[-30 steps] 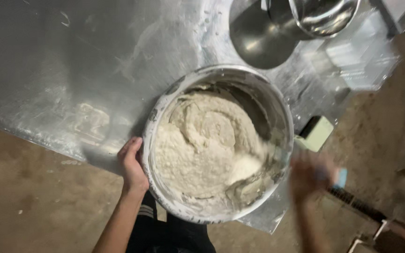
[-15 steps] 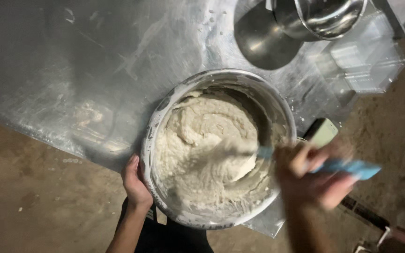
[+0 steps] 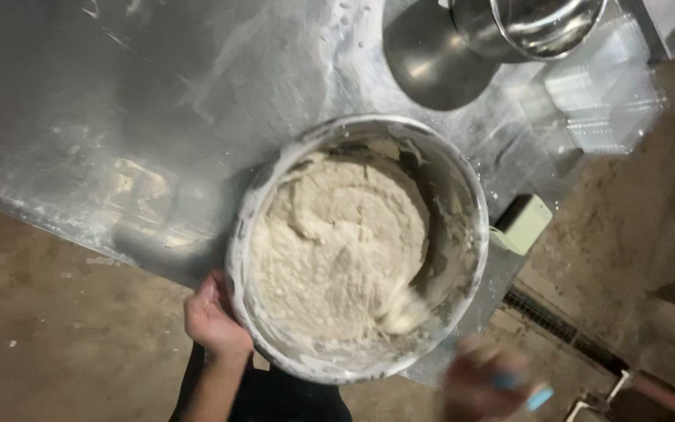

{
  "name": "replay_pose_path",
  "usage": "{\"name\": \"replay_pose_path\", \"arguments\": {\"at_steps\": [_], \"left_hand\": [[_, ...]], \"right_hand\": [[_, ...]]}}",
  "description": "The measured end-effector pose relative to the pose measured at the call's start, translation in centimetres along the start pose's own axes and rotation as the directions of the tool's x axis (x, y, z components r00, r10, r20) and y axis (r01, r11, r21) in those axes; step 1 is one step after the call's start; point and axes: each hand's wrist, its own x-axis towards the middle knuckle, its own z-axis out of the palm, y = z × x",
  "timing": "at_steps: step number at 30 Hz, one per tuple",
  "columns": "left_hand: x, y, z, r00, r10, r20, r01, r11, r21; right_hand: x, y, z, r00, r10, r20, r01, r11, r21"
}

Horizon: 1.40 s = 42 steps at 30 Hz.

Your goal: The person mixes a bowl of white dough using a blue spatula on a stainless steel table.

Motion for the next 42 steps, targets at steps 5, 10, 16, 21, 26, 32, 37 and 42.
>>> {"name": "replay_pose_path", "arguments": {"at_steps": [5, 10, 16, 21, 26, 32, 37, 42], "left_hand": [[-1.2, -1.3, -1.1, 0.997, 0.040, -0.065, -0.034, 0.996, 0.083], [-0.8, -1.8, -1.1, 0.993, 0.078, -0.092, -0.059, 0.979, 0.193], [-0.8, -1.0, 0.6, 0.991, 0.056, -0.121, -0.034, 0.983, 0.178], [-1.5, -0.4, 1.0, 0.995, 0.016, -0.097, -0.004, 0.992, 0.123], [-1.7, -1.7, -1.3, 0.998, 0.047, -0.036, -0.045, 0.998, 0.037], [-1.0, -1.7, -1.1, 0.993, 0.035, -0.112, -0.024, 0.995, 0.093], [0.2, -1.3, -0.5, 0.996, 0.076, 0.036, -0.082, 0.969, 0.232], [-0.3, 1.5, 2.8, 0.997, -0.045, 0.069, -0.002, 0.823, 0.568]], "right_hand": [[-6.5, 2.4, 9.8, 0.998, -0.031, -0.059, 0.036, 0.996, 0.083], [9.6, -3.7, 17.0, 0.889, -0.176, 0.423, 0.217, 0.975, -0.052], [22.3, 6.5, 18.2, 0.771, 0.060, 0.634, -0.154, 0.984, 0.094], [24.3, 3.5, 7.9, 0.951, 0.111, 0.290, -0.081, 0.990, -0.112], [1.7, -0.8, 2.2, 0.996, -0.073, 0.048, 0.080, 0.986, -0.144], [-8.4, 0.6, 9.2, 0.992, -0.084, 0.097, 0.097, 0.986, -0.137], [3.6, -6.4, 12.0, 0.931, -0.332, 0.149, 0.358, 0.912, -0.201], [18.7, 1.3, 17.5, 0.778, -0.625, 0.063, 0.612, 0.733, -0.297]]}}
